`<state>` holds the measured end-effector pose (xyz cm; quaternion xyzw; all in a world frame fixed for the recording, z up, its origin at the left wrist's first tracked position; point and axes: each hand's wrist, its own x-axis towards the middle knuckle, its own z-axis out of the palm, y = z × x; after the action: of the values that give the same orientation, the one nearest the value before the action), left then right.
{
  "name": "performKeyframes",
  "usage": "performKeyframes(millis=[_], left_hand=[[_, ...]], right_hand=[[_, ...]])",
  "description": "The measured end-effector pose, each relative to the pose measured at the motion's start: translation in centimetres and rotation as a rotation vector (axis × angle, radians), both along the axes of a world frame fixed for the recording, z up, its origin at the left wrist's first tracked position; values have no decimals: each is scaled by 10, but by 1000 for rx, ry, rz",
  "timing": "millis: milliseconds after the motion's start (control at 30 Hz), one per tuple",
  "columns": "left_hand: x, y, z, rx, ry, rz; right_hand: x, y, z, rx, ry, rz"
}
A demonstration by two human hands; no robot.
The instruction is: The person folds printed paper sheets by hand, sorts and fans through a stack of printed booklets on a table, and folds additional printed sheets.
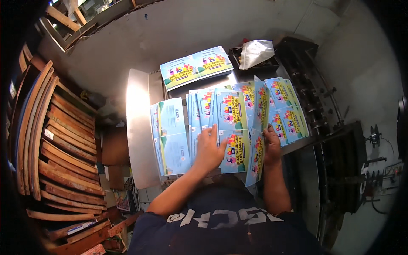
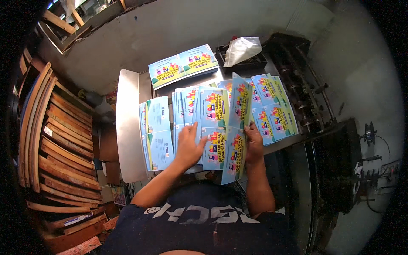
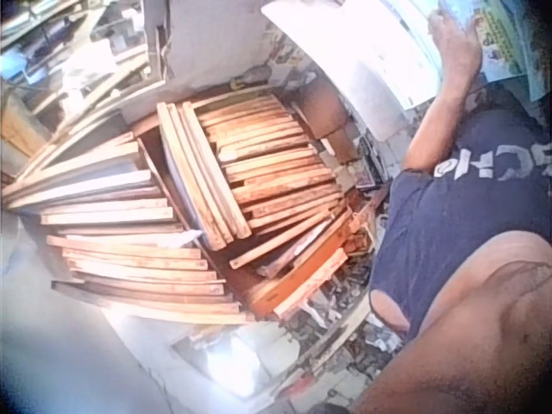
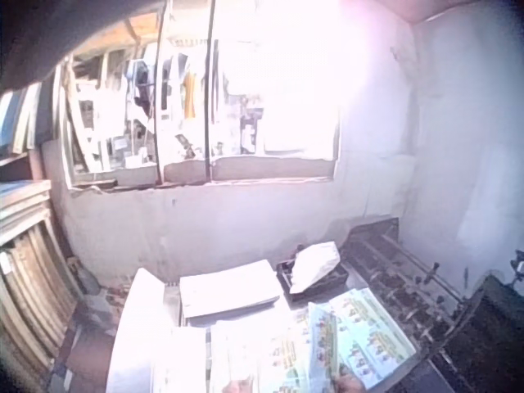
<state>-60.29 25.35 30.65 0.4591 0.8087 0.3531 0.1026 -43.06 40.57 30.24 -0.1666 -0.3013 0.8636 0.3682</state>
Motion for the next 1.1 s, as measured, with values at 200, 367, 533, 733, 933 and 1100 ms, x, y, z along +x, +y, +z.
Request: performKeyframes(millis=[200, 367, 533, 733, 933, 1100], left_hand=[[-2, 8, 74, 319, -601, -226], [-14, -3, 100, 260, -635, -228], [-19, -27, 117, 93, -385, -245], [-27, -50, 135, -146, 44, -460], [-20, -73, 136, -255, 186, -645], [-21, -74, 127, -436, 243, -715]], right_hand=[[-21, -29, 21, 127, -119, -6], [-30, -41, 44, 314, -356, -25], [-27, -62, 123, 1742, -790, -613], [-22, -62, 138, 2161, -710, -282], [-6, -83, 126, 2047, -723, 94], [-2, -88, 119, 1759, -758, 392]])
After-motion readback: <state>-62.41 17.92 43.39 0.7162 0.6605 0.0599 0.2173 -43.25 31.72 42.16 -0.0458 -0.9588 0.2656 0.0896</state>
